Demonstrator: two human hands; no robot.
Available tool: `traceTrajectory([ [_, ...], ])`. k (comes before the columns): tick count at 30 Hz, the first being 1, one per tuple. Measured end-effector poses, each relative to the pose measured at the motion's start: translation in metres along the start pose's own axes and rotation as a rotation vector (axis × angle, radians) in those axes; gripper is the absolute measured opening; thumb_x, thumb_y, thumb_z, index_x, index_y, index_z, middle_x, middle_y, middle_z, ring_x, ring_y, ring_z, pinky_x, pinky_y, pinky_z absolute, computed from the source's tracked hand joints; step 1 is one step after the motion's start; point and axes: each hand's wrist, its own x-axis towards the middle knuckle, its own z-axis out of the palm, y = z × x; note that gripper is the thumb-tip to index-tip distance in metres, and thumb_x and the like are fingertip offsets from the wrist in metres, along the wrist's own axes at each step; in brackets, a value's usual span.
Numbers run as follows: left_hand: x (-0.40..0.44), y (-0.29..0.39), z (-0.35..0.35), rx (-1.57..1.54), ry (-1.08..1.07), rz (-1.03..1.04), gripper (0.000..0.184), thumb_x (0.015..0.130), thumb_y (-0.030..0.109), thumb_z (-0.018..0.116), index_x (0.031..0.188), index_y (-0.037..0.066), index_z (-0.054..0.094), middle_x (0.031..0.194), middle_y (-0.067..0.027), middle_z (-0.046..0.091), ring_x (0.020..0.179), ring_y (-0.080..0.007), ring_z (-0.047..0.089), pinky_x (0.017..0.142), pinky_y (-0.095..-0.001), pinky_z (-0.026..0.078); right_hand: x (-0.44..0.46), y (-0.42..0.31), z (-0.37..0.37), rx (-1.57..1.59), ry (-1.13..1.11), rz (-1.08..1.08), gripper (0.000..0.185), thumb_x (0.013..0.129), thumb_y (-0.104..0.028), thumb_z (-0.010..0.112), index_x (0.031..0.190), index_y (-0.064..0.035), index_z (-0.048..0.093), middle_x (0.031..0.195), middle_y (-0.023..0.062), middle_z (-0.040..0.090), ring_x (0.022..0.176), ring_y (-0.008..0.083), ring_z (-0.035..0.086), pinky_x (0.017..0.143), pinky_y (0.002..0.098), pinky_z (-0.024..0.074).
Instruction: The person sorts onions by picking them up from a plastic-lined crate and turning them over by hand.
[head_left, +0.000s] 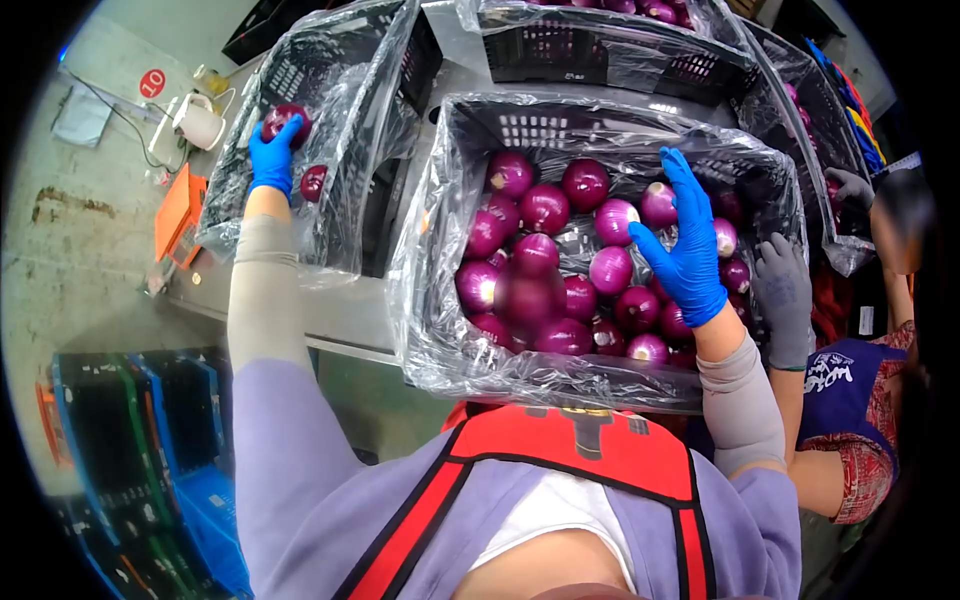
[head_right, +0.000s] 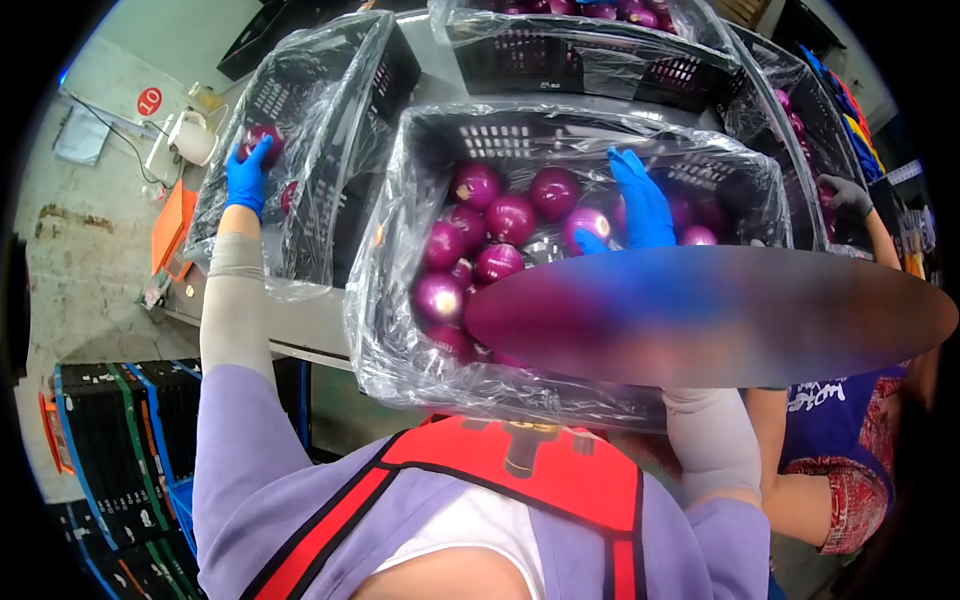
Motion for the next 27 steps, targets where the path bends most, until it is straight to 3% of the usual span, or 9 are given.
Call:
traceTrajectory([
  [1, 0.001, -0.006, -0.009, 0.003, 0.003, -0.002, 0.061, 0.066, 0.021, 0.086, 0.117, 0.001, 0.059, 0.106, -0.0120, 0.064, 0.093, -0.0236, 0.064, 0.082, -0.0340, 0.053, 0.000, 0.005, 0.002, -0.062, -0.047, -0.017, 0.074, 0.079, -0.012, 0.072, 0.143, -0.0027, 0.036, 0.148, 0.0147, 0.038, 0.137, 0.0298, 0.036, 0.111, 0.0397, 0.0298],
  [3, 0.002, -0.023, -0.026, 0.461, 0.045, -0.032, 0.062, 0.067, 0.024, 0.086, 0.118, 0.001, 0.060, 0.107, -0.0107, 0.065, 0.095, -0.0223, 0.064, 0.083, -0.0333, 0.051, -0.003, 0.015, 0.006, -0.119, -0.125, -0.005, 0.072, 0.079, -0.013, 0.071, 0.142, -0.0033, 0.037, 0.147, 0.0156, 0.040, 0.137, 0.0311, 0.035, 0.112, 0.0404, 0.0275],
  [6, -0.007, -0.032, -0.017, 0.720, -0.001, -0.054, 0.097, 0.060, 0.034, 0.089, 0.137, -0.003, 0.042, 0.127, -0.0190, 0.056, 0.114, -0.0267, 0.057, 0.098, -0.0376, 0.045, -0.002, 0.037, 0.011, -0.173, -0.186, -0.059, 0.070, 0.080, -0.013, 0.071, 0.141, -0.0038, 0.039, 0.147, 0.0155, 0.039, 0.137, 0.0315, 0.036, 0.112, 0.0402, 0.0271],
  [12, 0.014, -0.041, 0.010, 1.332, -0.341, 0.085, 0.100, 0.062, 0.039, 0.082, 0.146, 0.015, 0.033, 0.132, -0.0220, 0.051, 0.119, -0.0374, 0.053, 0.099, -0.0460, 0.044, -0.013, 0.071, 0.002, -0.239, -0.249, 0.124, 0.061, 0.079, -0.016, 0.072, 0.134, -0.0068, 0.048, 0.136, 0.0132, 0.049, 0.125, 0.0311, 0.045, 0.105, 0.0394, 0.0346],
  [15, 0.029, -0.064, 0.023, 1.350, -0.383, 0.047, 0.089, 0.069, 0.038, 0.076, 0.146, 0.020, 0.034, 0.136, -0.0203, 0.048, 0.121, -0.0376, 0.052, 0.099, -0.0469, 0.044, -0.013, 0.071, 0.006, -0.268, -0.346, 0.200, 0.054, 0.079, -0.017, 0.072, 0.130, -0.0086, 0.053, 0.127, 0.0116, 0.056, 0.117, 0.0306, 0.052, 0.099, 0.0390, 0.0401],
  [19, 0.068, -0.142, 0.019, 1.190, -0.492, -0.126, 0.059, 0.093, 0.048, 0.044, 0.143, 0.016, 0.040, 0.131, -0.0208, 0.054, 0.123, -0.0385, 0.050, 0.097, -0.0487, 0.042, -0.019, 0.067, 0.029, -0.260, -0.449, 0.095, 0.048, 0.079, -0.019, 0.073, 0.124, -0.0108, 0.059, 0.117, 0.0091, 0.064, 0.106, 0.0303, 0.060, 0.093, 0.0386, 0.0460],
  [20, 0.111, -0.210, 0.002, 1.008, -0.499, -0.264, 0.070, 0.092, 0.062, 0.034, 0.138, 0.012, 0.047, 0.136, -0.0213, 0.050, 0.126, -0.0394, 0.047, 0.103, -0.0485, 0.037, -0.018, 0.057, 0.043, -0.160, -0.391, -0.015, 0.040, 0.079, -0.021, 0.071, 0.116, -0.0098, 0.062, 0.105, 0.0126, 0.067, 0.090, 0.0316, 0.065, 0.080, 0.0389, 0.0522],
  [22, 0.088, -0.200, 0.017, 1.184, -0.401, -0.260, 0.082, 0.089, 0.071, 0.025, 0.134, 0.008, 0.051, 0.138, -0.0214, 0.047, 0.129, -0.0400, 0.043, 0.107, -0.0478, 0.032, -0.016, 0.031, 0.065, -0.152, -0.539, -0.097, 0.044, 0.076, -0.023, 0.074, 0.117, -0.0118, 0.062, 0.106, 0.0131, 0.066, 0.092, 0.0326, 0.064, 0.080, 0.0401, 0.0521],
  [27, 0.135, -0.278, -0.002, 0.917, -0.571, -0.344, 0.076, 0.090, 0.062, 0.034, 0.142, 0.007, 0.039, 0.142, -0.0255, 0.041, 0.134, -0.0396, 0.037, 0.110, -0.0465, 0.029, -0.009, -0.022, 0.126, -0.147, -0.873, -0.025, 0.068, 0.073, -0.036, 0.070, 0.134, -0.0146, 0.048, 0.104, 0.0176, 0.064, 0.091, 0.0366, 0.063, 0.079, 0.0452, 0.0512],
])
